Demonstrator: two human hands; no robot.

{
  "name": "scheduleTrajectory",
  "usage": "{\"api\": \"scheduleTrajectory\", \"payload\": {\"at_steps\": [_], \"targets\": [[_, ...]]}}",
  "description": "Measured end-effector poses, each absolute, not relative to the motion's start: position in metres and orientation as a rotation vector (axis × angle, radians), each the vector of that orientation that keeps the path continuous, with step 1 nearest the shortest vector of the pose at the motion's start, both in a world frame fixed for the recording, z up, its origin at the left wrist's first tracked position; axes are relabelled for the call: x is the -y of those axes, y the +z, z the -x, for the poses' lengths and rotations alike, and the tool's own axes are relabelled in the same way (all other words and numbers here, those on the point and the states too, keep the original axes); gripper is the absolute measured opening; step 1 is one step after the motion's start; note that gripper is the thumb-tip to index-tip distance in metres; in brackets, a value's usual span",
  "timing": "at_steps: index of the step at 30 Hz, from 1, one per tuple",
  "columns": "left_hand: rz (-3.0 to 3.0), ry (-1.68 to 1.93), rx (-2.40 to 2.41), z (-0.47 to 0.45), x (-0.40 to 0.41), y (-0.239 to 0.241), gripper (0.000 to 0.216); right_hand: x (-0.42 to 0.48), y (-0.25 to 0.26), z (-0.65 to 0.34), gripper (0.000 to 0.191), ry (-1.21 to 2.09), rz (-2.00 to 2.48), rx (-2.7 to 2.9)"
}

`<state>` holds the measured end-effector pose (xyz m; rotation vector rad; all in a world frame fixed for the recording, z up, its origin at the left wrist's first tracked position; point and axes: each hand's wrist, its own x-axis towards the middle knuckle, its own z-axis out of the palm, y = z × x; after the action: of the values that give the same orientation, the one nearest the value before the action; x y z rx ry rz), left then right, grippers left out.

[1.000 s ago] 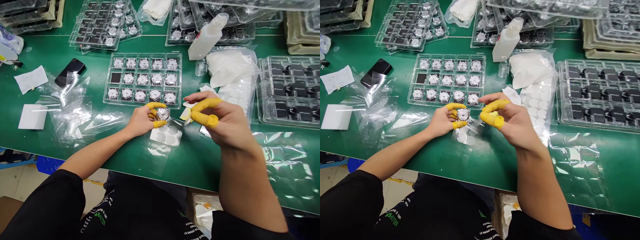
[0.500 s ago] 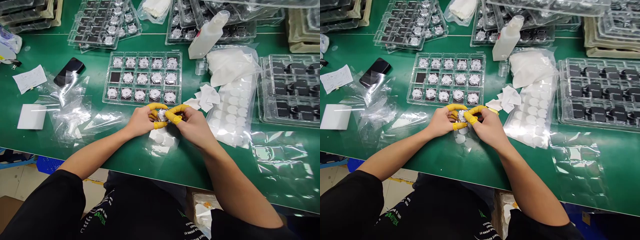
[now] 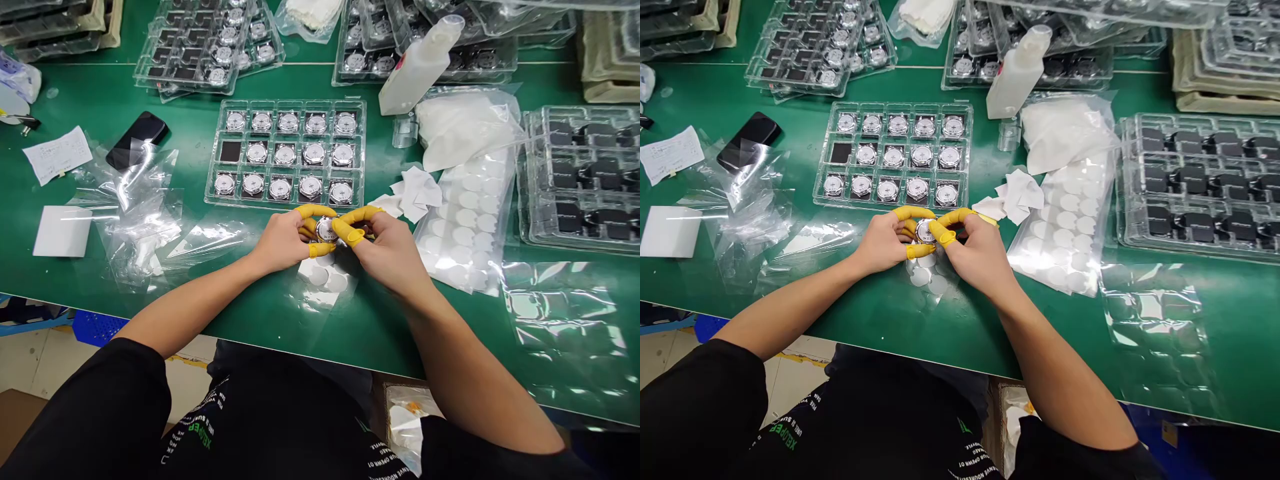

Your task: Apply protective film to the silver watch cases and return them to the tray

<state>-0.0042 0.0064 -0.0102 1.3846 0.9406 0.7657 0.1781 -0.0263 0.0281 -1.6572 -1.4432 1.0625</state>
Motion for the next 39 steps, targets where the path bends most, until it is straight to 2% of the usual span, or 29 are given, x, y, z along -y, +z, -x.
{"api": "scheduleTrajectory", "payload": {"at_steps": [15, 24, 26, 29, 32, 39], "targets": [[-1.378, 0.760, -0.939, 0.004, -0.007, -0.009, 0.055, 0.026, 0.020, -0.178, 0.030, 0.974, 1.686, 1.467], [-1.359, 0.732, -0.978, 0.004, -0.006, -0.002, 0.053, 0.007, 0.023, -0.213, 0.036, 0.789, 1.542, 1.084], [-1.357, 0.737, -0.979, 0.004, -0.006, -0.002, 0.053, 0.006, 0.023, -0.213, 0.044, 0.865, 1.526, 1.056], [-1.344, 0.752, -0.981, 0.004, -0.006, -0.003, 0.054, 0.005, 0.022, -0.208, 0.033, 1.047, 1.457, 1.032], [-1.340, 0.762, -0.978, 0.003, -0.005, -0.004, 0.055, 0.007, 0.024, -0.202, 0.047, 1.200, 1.439, 0.985], [-1.377, 0.783, -0.999, 0.004, -0.004, -0.007, 0.056, 0.018, 0.022, -0.175, 0.058, 1.566, 1.482, 0.967]]}}
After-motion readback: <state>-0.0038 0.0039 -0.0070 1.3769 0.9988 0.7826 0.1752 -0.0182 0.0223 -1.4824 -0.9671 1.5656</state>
